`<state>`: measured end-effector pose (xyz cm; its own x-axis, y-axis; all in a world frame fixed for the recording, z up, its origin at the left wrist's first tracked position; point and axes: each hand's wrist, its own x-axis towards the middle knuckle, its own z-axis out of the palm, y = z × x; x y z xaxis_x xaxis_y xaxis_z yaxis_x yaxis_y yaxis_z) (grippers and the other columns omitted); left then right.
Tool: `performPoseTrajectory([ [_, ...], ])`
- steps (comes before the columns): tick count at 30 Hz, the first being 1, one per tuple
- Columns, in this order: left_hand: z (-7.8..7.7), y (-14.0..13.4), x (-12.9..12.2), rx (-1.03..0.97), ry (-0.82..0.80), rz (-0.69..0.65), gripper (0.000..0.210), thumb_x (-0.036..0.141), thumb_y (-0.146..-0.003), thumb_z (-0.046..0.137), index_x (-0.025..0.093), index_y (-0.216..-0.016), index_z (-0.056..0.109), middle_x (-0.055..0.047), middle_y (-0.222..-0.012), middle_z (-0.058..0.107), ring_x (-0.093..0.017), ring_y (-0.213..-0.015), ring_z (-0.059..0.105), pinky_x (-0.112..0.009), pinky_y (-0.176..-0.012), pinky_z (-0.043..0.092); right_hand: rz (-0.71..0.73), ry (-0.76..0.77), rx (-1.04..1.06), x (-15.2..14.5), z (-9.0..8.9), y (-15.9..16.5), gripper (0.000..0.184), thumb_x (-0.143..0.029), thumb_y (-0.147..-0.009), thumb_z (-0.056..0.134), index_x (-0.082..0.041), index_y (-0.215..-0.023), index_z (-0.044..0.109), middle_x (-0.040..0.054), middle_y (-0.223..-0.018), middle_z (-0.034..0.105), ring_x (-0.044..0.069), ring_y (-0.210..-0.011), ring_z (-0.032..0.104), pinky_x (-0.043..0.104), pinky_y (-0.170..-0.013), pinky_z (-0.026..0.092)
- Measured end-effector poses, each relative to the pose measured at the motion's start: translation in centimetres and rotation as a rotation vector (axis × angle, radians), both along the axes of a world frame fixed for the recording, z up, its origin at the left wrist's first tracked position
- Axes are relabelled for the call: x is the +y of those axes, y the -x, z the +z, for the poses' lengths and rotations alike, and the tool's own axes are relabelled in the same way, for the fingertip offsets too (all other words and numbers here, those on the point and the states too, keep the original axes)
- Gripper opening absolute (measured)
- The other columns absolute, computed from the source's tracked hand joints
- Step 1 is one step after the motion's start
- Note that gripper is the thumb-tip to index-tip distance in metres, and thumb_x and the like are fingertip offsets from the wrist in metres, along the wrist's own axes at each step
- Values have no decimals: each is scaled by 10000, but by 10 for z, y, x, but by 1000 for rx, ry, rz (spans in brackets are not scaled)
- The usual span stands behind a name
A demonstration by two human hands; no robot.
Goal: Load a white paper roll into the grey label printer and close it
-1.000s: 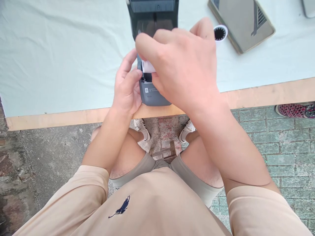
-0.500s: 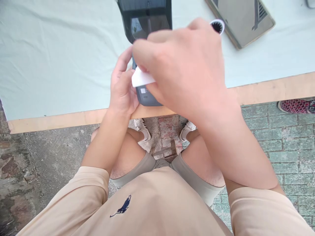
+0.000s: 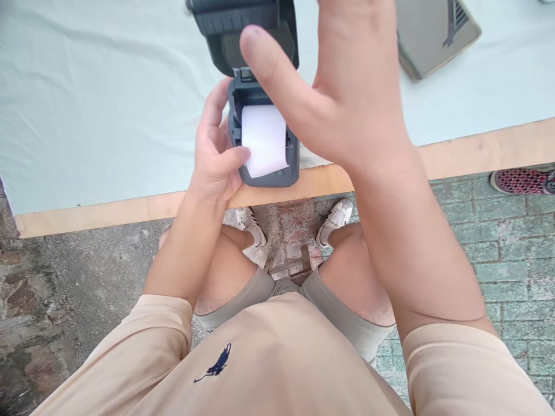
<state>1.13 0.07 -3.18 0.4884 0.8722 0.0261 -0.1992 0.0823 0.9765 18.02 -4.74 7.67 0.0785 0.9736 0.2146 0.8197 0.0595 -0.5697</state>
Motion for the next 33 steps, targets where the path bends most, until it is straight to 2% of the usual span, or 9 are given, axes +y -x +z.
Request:
performPoseTrajectory([
  [3,-5,-1,2,-66,-58,-14,822,495,-539,741,339,-1280,423,-7,-1195,586,-296,-1231,542,-397,-945,510,88,-158,28,0,-4,2,346,-364,-928,379,-172,-1178,521,30,-1137,596,121,-1109,571,266,-963,440],
  [8,-8,0,6,-140,-73,-88,857,605,-501,765,377,-1249,415,7,-1179,594,-317,-1261,503,-418,-952,514,168,-86,-12,1,-7,-1,312,-273,-868,462,-140,-1137,549,51,-1144,589,160,-1109,558,291,-952,442],
  [11,-4,1,5,-160,-29,-92,729,620,-596,718,371,-1215,426,-3,-1140,611,-304,-1265,501,-419,-993,484,238,5,-120,2,-10,-2,363,-312,-783,578,-175,-1119,561,60,-1138,585,208,-1079,544,343,-918,440],
  [14,0,0,2,-130,-5,-47,636,574,-655,715,367,-1187,434,-12,-1086,622,-289,-1212,541,-407,-962,490,269,123,-116,2,-13,2,465,-364,-748,621,-231,-1182,521,50,-1200,556,223,-1064,548,375,-915,443],
  [20,5,-1,-1,-56,4,-22,698,625,-648,701,334,-1226,439,-16,-1102,593,-299,-1248,530,-418,-955,493,197,205,-118,1,-18,11,499,-365,-746,597,-267,-1220,480,41,-1264,526,253,-1131,527,421,-922,438],
  [27,14,-2,-1,-157,103,-46,420,560,-766,585,316,-1106,541,-19,-1117,647,-287,-1240,524,-394,-953,501,180,261,-65,1,-13,12,476,-316,-727,595,-295,-1191,488,24,-1218,540,239,-1075,535,425,-948,428],
  [33,18,-2,-3,-84,92,-20,466,541,-762,618,307,-1156,528,-18,-1199,622,-275,-1272,497,-395,-1003,478,154,325,-53,1,-5,13,452,-323,-740,587,-321,-1181,491,43,-1166,514,233,-1007,529,438,-906,436],
])
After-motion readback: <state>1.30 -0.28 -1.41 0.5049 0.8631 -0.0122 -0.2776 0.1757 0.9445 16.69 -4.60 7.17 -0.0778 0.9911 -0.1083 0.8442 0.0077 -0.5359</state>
